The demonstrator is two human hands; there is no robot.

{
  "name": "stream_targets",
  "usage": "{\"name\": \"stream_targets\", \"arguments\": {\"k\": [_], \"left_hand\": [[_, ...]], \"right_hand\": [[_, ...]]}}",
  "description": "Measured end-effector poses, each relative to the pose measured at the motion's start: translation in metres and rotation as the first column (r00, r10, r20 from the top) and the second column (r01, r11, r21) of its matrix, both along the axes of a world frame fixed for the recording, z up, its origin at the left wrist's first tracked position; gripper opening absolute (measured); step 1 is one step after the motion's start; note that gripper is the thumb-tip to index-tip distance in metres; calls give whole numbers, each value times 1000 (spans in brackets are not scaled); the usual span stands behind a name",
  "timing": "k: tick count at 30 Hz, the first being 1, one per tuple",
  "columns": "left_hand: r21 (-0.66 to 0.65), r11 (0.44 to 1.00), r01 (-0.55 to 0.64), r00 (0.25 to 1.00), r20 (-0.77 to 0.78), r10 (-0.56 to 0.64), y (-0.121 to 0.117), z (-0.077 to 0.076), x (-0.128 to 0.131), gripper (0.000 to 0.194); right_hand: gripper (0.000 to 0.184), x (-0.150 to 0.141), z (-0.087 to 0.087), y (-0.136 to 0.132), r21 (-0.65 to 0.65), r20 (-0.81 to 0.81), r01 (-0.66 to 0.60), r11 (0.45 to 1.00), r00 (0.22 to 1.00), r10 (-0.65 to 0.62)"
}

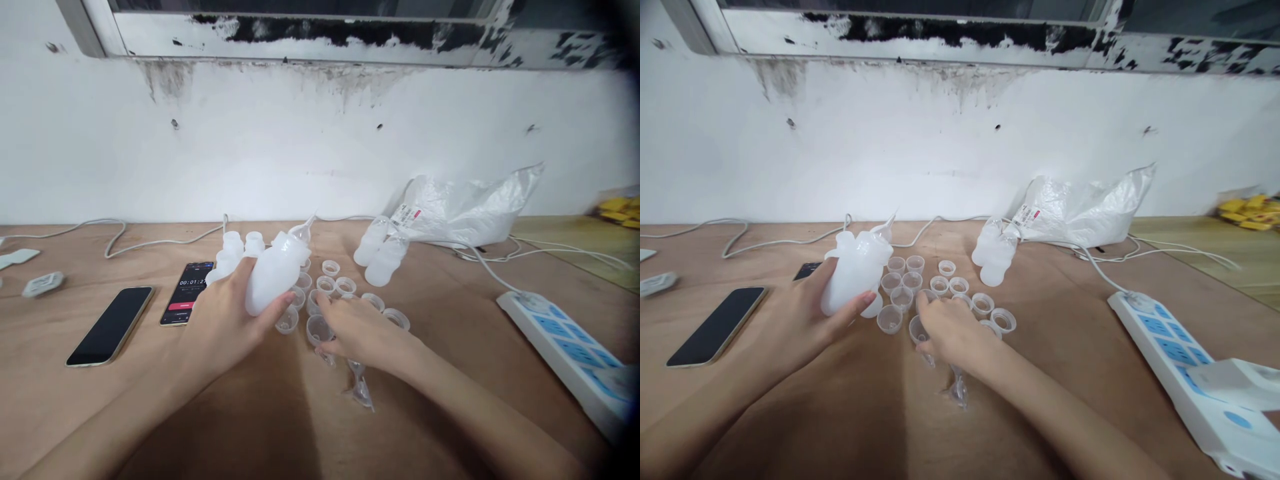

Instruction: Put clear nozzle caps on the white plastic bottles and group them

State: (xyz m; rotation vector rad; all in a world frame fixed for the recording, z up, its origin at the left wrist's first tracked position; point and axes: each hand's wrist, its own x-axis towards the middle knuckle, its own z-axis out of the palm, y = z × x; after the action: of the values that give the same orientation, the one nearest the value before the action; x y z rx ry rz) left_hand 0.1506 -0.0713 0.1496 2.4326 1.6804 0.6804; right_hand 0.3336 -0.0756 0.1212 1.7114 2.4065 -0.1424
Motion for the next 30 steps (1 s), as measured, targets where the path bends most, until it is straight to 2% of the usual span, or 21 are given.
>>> {"name": "stream_targets", "arguments": {"k": [4,8,11,14,16,20,22,26,30], "left_hand": [[-24,1000,-16,1000,-24,15,0,0,0,45],[-47,999,-14,999,-35,12,0,4,0,44],[-65,997,-32,999,-35,29,1,6,0,42],[-62,998,-24,1000,-14,23,4,6,-2,42],[-68,998,0,1000,-19,-1,6,6,-6,42],[-131,987,96,995,-23,-100,9,9,-16,43],[-167,976,141,988,-35,-149,10,11,-22,43],[-194,968,162,976,-111,-186,11,14,-31,45],[-196,970,144,968,-176,-179,10,11,-32,47]], "right_hand": [[32,2,0,-1,18,-22,-32,999,999,32],[33,11,9,-4,31,-102,-67,997,992,69],[33,22,20,-3,81,-228,-80,993,969,97],[35,33,28,1,180,-400,-49,982,909,119],[34,37,30,6,254,-564,32,967,817,121],[32,39,26,18,238,-867,144,961,477,143],[32,39,21,24,205,-904,156,966,408,126],[40,42,15,32,279,-853,170,945,496,163],[41,41,17,30,387,-760,61,920,586,281]]}}
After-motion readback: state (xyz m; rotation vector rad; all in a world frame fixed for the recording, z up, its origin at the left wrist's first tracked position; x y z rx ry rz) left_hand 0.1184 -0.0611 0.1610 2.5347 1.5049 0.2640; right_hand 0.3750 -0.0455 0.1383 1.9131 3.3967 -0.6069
